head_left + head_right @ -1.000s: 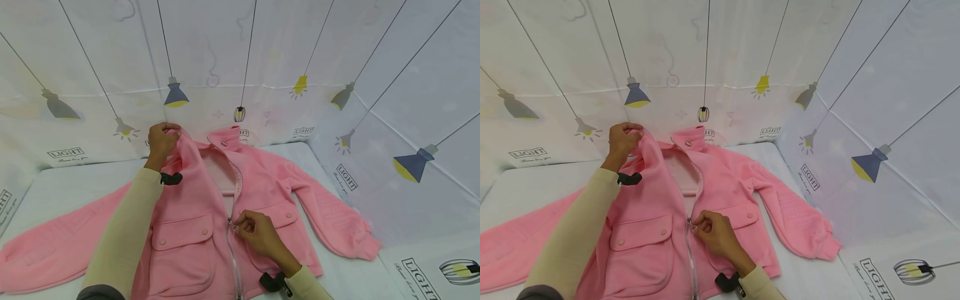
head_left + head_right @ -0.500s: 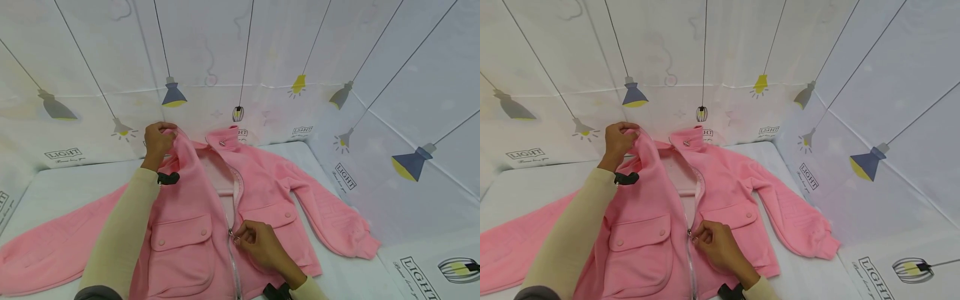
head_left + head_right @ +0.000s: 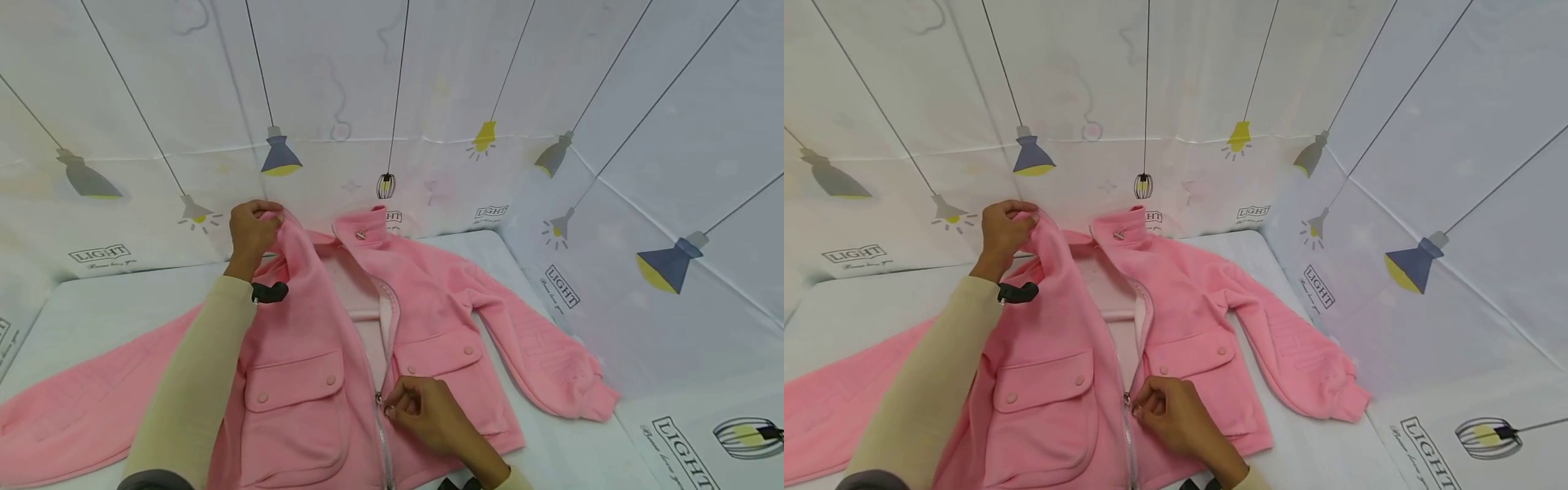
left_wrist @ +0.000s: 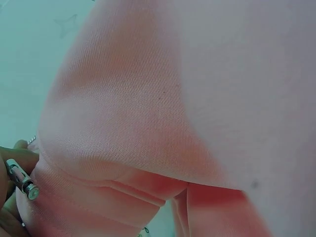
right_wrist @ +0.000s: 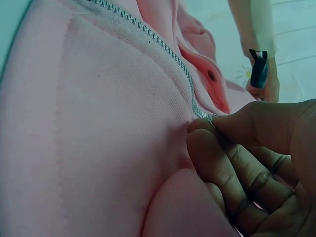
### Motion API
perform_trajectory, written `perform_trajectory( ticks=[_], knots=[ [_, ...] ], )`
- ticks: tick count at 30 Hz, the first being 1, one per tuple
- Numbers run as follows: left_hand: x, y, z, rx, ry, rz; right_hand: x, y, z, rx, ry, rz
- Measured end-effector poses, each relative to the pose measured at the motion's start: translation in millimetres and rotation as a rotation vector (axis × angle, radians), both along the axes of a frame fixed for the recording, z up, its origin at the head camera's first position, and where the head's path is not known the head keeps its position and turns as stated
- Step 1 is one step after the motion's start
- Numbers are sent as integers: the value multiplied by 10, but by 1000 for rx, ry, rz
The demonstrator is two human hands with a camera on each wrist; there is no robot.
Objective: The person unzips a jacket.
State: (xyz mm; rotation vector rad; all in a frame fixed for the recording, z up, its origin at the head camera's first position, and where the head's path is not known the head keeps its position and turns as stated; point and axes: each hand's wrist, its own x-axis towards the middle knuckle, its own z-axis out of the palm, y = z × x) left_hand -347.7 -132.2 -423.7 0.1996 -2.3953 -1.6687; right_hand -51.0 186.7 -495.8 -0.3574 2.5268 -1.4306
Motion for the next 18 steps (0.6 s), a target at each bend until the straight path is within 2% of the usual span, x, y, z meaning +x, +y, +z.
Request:
perform_trajectory(
  ticks=[18],
  knots=[
    [-42, -38, -41, -3, 2, -2, 219, 80, 34, -37, -63, 56]
  ],
)
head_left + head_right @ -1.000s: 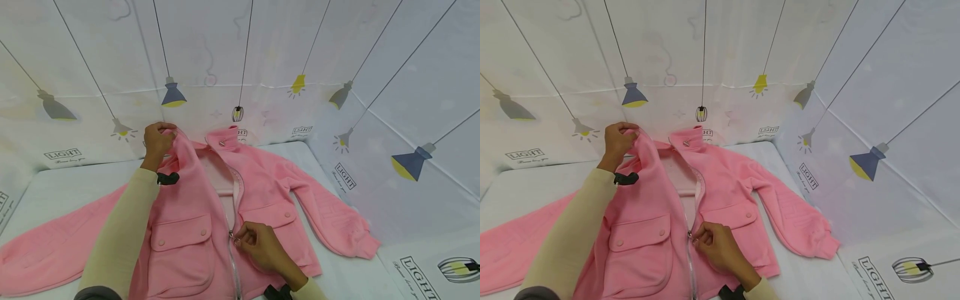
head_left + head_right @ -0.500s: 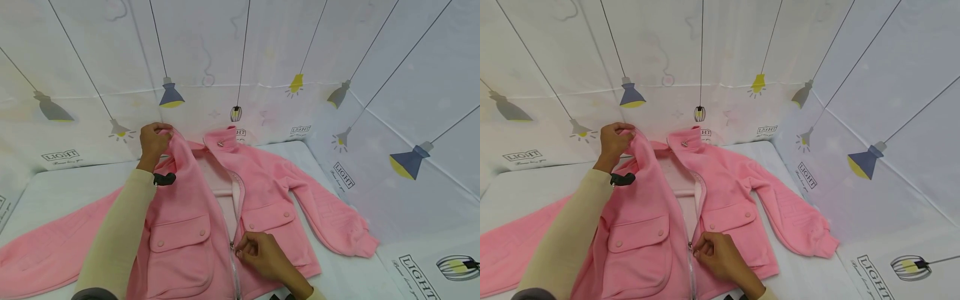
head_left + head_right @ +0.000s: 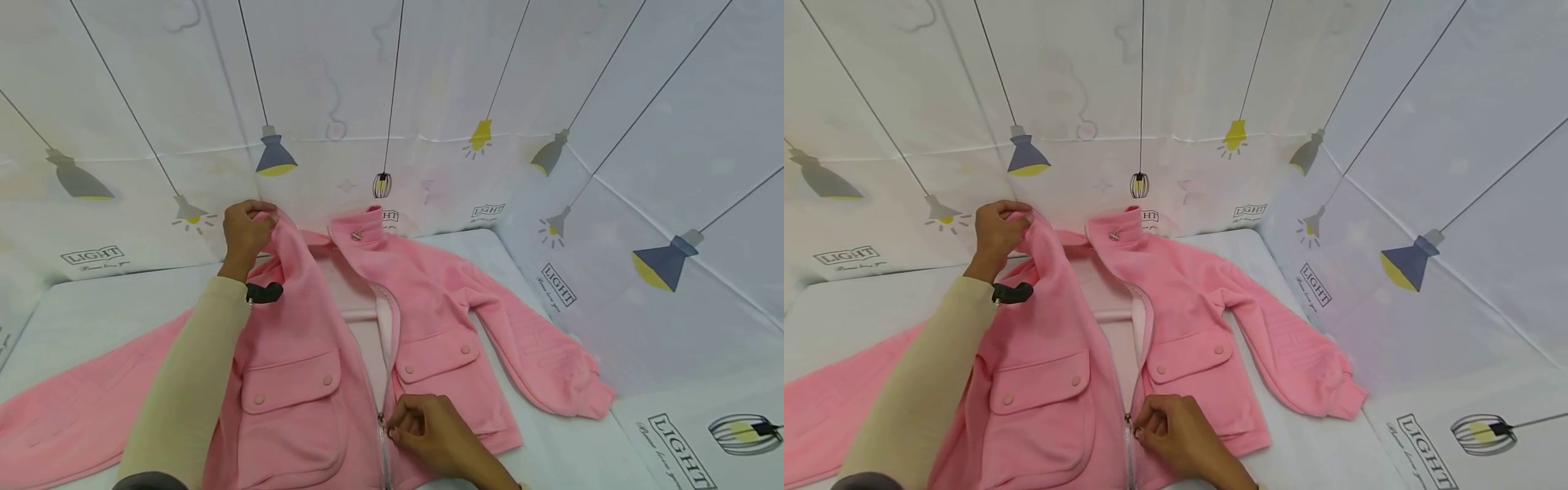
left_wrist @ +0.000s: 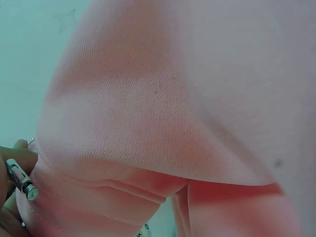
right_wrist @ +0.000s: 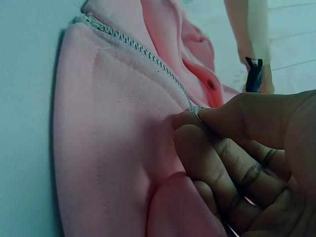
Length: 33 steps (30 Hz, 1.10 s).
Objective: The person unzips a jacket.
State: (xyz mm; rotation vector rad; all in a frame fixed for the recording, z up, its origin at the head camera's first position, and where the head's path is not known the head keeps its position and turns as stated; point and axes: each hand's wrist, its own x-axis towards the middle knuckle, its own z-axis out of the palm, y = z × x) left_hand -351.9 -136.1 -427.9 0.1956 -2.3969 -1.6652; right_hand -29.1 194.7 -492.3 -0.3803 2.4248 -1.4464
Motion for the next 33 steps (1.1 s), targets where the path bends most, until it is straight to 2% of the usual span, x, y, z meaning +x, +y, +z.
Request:
perform_trajectory(
  ticks=[11, 21, 24, 27, 33],
  knots=[
    [-10, -30, -15, -7, -5, 6, 167, 45, 96, -54, -31, 61],
    [-14, -51, 5, -28, 1, 4, 276, 127, 25, -61, 8, 148],
    [-15, -57, 11, -35, 10, 11, 297, 148, 7, -93, -26, 172],
    [-19, -66, 13, -43, 13, 10, 317, 169, -5, -135, -96, 200],
    [-13, -61, 37, -43, 2, 14, 335, 206, -8, -164, -191, 245]
  ],
)
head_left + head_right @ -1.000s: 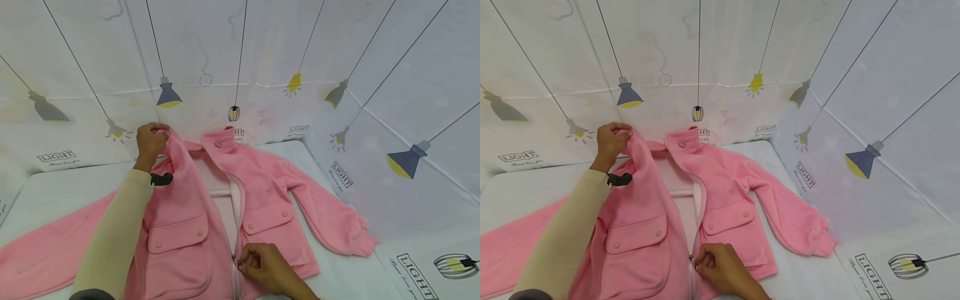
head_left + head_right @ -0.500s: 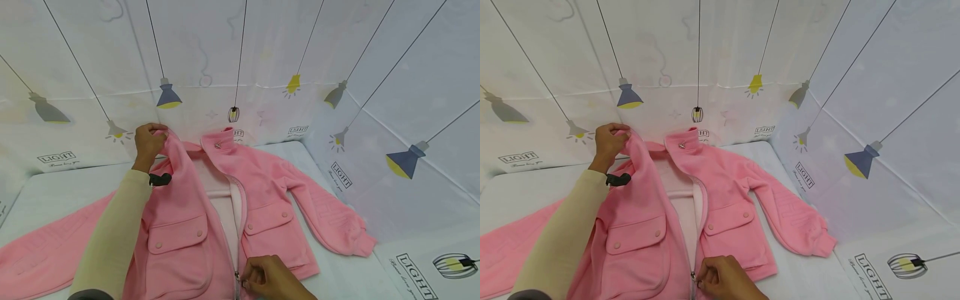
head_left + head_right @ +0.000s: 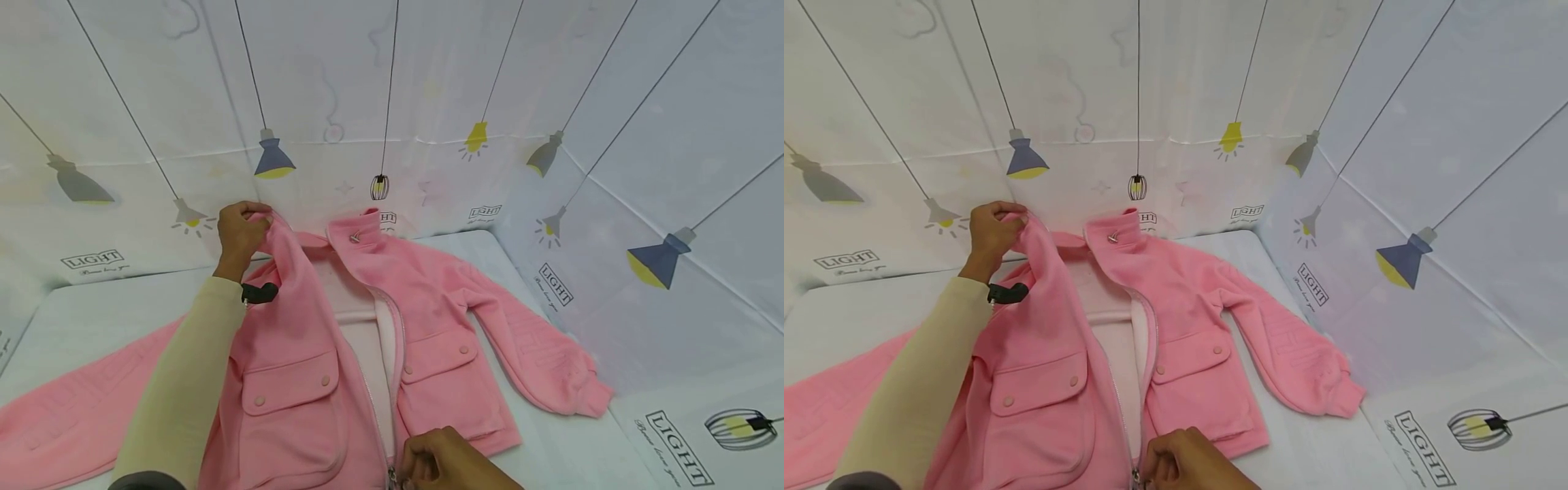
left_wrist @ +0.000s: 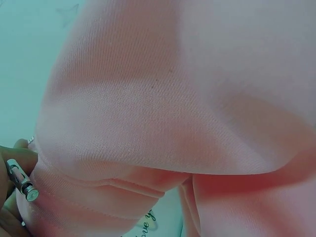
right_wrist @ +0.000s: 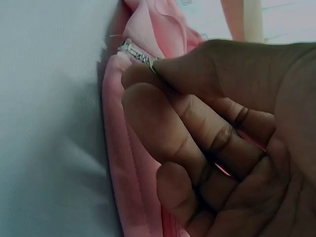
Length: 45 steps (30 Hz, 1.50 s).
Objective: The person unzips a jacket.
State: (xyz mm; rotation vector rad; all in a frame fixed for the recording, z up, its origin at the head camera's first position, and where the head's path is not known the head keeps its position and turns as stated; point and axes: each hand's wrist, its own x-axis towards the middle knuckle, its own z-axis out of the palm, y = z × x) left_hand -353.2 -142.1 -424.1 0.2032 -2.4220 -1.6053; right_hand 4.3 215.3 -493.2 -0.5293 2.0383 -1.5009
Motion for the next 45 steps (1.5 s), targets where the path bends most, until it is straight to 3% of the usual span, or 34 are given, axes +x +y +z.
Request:
perform_trajectory(
  ticks=[4, 19, 31, 37, 45],
  knots=[
    [-3, 7, 13, 1, -2, 2, -5, 23, -7, -26, -18, 54],
    [-13, 7, -25, -60, 11, 2, -68, 44, -53, -12, 105, 183],
    [-19, 19, -35, -137, 44, 33, -103, 52, -111, -32, 126, 222],
    [-48, 36, -55, -160, 62, 54, -113, 73, -98, -5, 178, 249],
    [-66, 51, -142, -171, 66, 98, -93, 73, -68, 9, 183, 246]
  ],
)
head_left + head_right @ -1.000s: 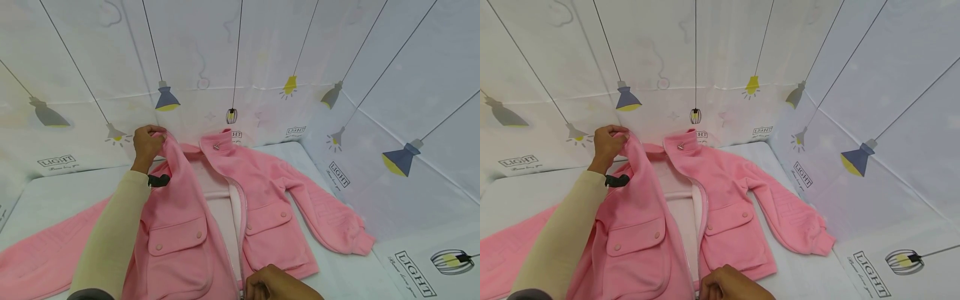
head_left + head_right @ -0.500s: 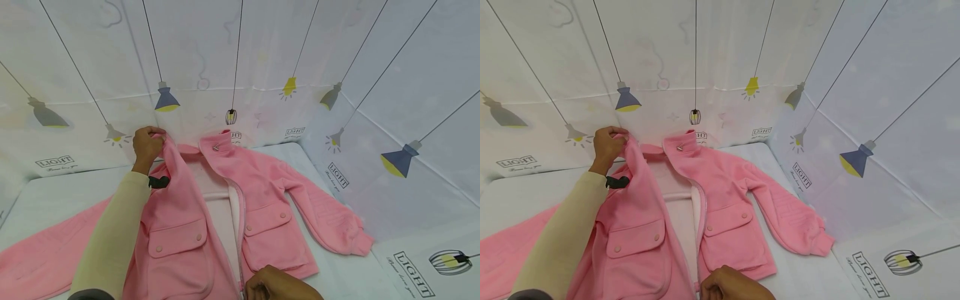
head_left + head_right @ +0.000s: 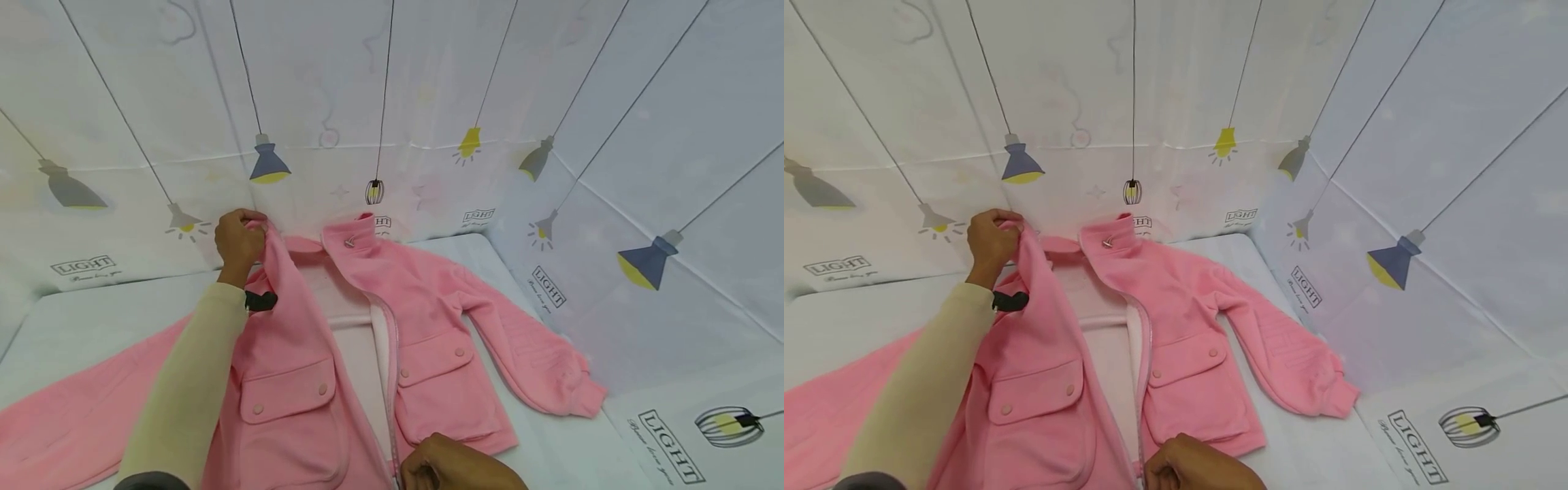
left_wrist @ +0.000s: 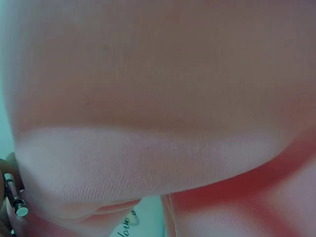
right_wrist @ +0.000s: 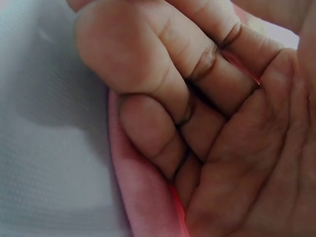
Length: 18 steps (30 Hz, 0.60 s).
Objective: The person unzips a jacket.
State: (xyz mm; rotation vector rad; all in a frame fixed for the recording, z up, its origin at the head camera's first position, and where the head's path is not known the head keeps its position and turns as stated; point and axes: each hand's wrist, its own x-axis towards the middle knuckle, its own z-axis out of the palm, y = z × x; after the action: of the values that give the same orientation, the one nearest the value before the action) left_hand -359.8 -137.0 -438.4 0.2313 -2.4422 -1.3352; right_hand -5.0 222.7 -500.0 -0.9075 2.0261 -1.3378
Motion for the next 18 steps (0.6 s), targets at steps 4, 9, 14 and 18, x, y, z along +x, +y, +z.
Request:
perform_trajectory(
  ticks=[4, 9, 14, 18],
  knots=[
    [-25, -110, -20, 7, 7, 57, 56, -36, -3, 62, 52, -24],
    [4, -305, 11, -61, -2, -38, 80, -60, -35, 70, 57, -72],
    [95, -294, 70, -102, 17, -191, 62, 10, -2, -57, -150, -183],
    [251, -249, 105, -199, 87, -211, 55, 124, 64, -7, 6, -240]
  ],
)
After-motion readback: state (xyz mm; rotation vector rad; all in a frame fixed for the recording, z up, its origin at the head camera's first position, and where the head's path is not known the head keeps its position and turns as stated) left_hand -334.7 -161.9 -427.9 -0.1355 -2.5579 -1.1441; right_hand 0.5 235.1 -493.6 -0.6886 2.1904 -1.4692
